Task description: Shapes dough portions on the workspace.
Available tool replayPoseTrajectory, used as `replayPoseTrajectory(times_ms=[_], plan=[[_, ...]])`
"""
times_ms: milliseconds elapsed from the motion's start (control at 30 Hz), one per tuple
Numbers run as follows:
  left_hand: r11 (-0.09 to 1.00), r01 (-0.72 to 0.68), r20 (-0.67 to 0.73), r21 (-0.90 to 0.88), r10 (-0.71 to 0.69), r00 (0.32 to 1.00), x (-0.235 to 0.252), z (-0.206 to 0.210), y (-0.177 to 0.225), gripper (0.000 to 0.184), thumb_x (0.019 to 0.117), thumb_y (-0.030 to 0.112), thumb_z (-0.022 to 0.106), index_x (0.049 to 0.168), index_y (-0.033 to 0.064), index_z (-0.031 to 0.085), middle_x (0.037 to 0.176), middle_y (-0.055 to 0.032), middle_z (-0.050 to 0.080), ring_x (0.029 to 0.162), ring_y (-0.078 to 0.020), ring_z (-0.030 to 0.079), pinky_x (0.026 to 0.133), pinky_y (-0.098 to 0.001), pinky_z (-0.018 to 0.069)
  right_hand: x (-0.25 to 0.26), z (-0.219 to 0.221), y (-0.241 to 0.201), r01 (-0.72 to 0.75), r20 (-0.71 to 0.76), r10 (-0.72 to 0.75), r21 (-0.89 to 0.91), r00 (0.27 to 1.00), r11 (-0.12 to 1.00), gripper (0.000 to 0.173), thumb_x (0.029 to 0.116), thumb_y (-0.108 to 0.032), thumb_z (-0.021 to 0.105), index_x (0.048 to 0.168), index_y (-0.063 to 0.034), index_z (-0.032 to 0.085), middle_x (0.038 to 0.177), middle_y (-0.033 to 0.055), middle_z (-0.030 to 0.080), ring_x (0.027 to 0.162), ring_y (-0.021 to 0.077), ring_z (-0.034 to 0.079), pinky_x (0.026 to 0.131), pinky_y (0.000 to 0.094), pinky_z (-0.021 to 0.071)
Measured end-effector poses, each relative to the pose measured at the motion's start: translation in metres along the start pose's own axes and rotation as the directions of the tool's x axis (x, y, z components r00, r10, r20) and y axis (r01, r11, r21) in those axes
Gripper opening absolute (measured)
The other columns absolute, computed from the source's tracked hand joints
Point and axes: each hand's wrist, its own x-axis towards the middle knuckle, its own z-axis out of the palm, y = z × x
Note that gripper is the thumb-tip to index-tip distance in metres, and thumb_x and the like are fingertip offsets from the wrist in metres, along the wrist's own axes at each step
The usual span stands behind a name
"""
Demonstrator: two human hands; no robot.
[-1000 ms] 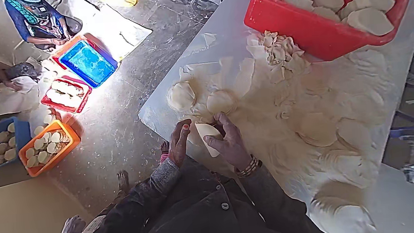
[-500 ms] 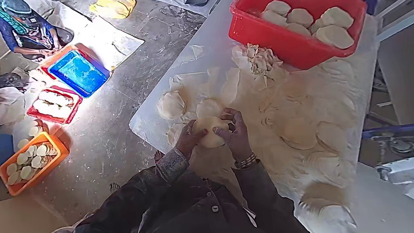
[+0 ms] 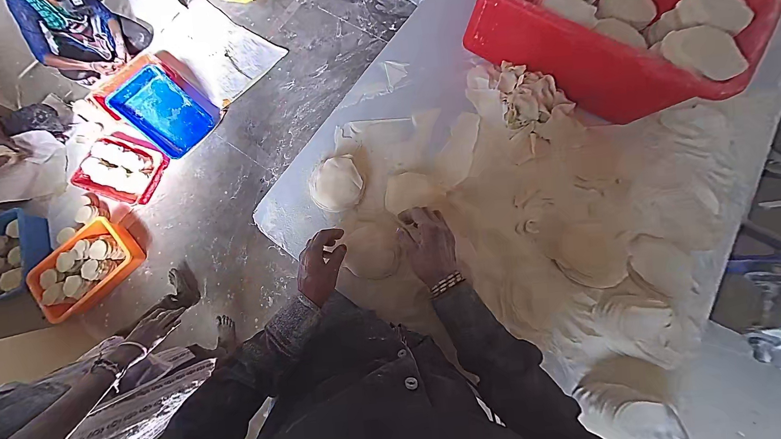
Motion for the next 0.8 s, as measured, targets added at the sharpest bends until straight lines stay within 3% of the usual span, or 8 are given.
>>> replayPoseTrajectory(times_ms=[100, 167, 300, 500, 567, 633, 700, 800], plan=[[0.991, -0.048, -0.067, 0.125, 0.057, 0.996, -0.007, 0.003, -0.013, 0.038, 0.0967, 0.016, 0.059, 0.132, 0.0022, 0.063, 0.141, -0.0190, 0.057, 0.131, -0.0363, 0.052, 0.104, -0.0482, 0.0450, -0.010, 0.020, -0.014, -0.076, 0.297, 0.107, -0.112, 0.949, 0.991, 0.045, 0.0999, -0.033, 0.064, 0.134, -0.0038, 0.063, 0.135, 0.0177, 0.062, 0.132, 0.0353, 0.053, 0.111, 0.0469, 0.0415], [0.966, -0.068, -0.054, 0.249, 0.084, 0.995, 0.000, 0.005, -0.019, 0.042, 0.0982, 0.016, 0.056, 0.138, 0.0031, 0.059, 0.146, -0.0195, 0.053, 0.137, -0.0419, 0.045, 0.110, -0.0598, 0.0357, -0.011, 0.026, -0.018, -0.124, 0.312, 0.165, -0.149, 0.935, 0.981, 0.053, 0.0982, -0.037, 0.067, 0.140, -0.0045, 0.059, 0.141, 0.0190, 0.059, 0.135, 0.0365, 0.051, 0.112, 0.0479, 0.0409], [0.885, -0.064, 0.053, 0.460, 0.044, 0.998, 0.022, 0.002, -0.011, 0.041, 0.1021, 0.014, 0.053, 0.141, 0.0005, 0.055, 0.131, -0.0238, 0.060, 0.122, -0.0439, 0.055, 0.101, -0.0631, 0.0396, -0.007, 0.025, -0.018, -0.191, 0.296, 0.205, -0.077, 0.933, 0.979, 0.045, 0.0938, -0.035, 0.074, 0.125, -0.0030, 0.066, 0.129, 0.0172, 0.064, 0.127, 0.0337, 0.056, 0.107, 0.0457, 0.0442], [0.876, 0.041, 0.180, 0.480, -0.144, 0.973, 0.042, -0.004, 0.009, 0.030, 0.1026, 0.020, 0.057, 0.120, -0.0024, 0.066, 0.116, -0.0222, 0.067, 0.117, -0.0397, 0.061, 0.104, -0.0570, 0.0424, -0.017, 0.019, -0.026, -0.157, 0.236, 0.138, 0.064, 0.962, 0.986, 0.033, 0.0931, -0.020, 0.068, 0.118, 0.0021, 0.065, 0.112, 0.0191, 0.068, 0.104, 0.0311, 0.066, 0.094, 0.0475, 0.0498], [0.927, 0.085, 0.166, 0.366, -0.154, 0.974, 0.042, -0.008, 0.008, 0.031, 0.1029, 0.020, 0.055, 0.120, -0.0043, 0.064, 0.115, -0.0241, 0.067, 0.113, -0.0384, 0.063, 0.101, -0.0565, 0.0455, -0.021, 0.015, -0.026, -0.148, 0.172, 0.131, 0.089, 0.976, 0.985, 0.029, 0.0922, -0.017, 0.067, 0.114, 0.0028, 0.065, 0.105, 0.0185, 0.069, 0.096, 0.0298, 0.068, 0.087, 0.0468, 0.0514], [0.983, 0.168, 0.097, 0.079, -0.175, 0.980, 0.043, -0.012, 0.000, 0.025, 0.1017, 0.014, 0.057, 0.116, -0.0063, 0.062, 0.105, -0.0217, 0.068, 0.098, -0.0292, 0.067, 0.091, -0.0476, 0.0518, -0.019, 0.009, -0.020, -0.170, 0.145, 0.154, 0.105, 0.977, 0.980, 0.029, 0.0938, -0.015, 0.066, 0.116, 0.0037, 0.064, 0.105, 0.0194, 0.070, 0.098, 0.0312, 0.068, 0.089, 0.0486, 0.0507], [0.913, 0.286, 0.049, -0.292, -0.285, 0.957, 0.040, -0.014, -0.003, 0.017, 0.1026, 0.007, 0.056, 0.113, -0.0069, 0.057, 0.096, -0.0161, 0.063, 0.078, -0.0169, 0.063, 0.072, -0.0329, 0.0543, -0.016, 0.006, -0.008, -0.220, 0.124, 0.203, 0.150, 0.971, 0.964, 0.031, 0.0942, -0.013, 0.066, 0.120, 0.0037, 0.063, 0.111, 0.0193, 0.070, 0.105, 0.0304, 0.067, 0.094, 0.0486, 0.0493], [0.820, 0.342, 0.035, -0.458, -0.368, 0.929, 0.034, -0.021, -0.009, 0.018, 0.1028, 0.002, 0.053, 0.119, -0.0064, 0.054, 0.098, -0.0157, 0.065, 0.073, -0.0161, 0.066, 0.066, -0.0316, 0.0569, -0.011, 0.007, 0.013, -0.294, 0.107, 0.274, 0.289, 0.956, 0.911, 0.038, 0.0918, -0.010, 0.069, 0.126, 0.0032, 0.061, 0.116, 0.0187, 0.070, 0.109, 0.0277, 0.067, 0.099, 0.0466, 0.0497]])
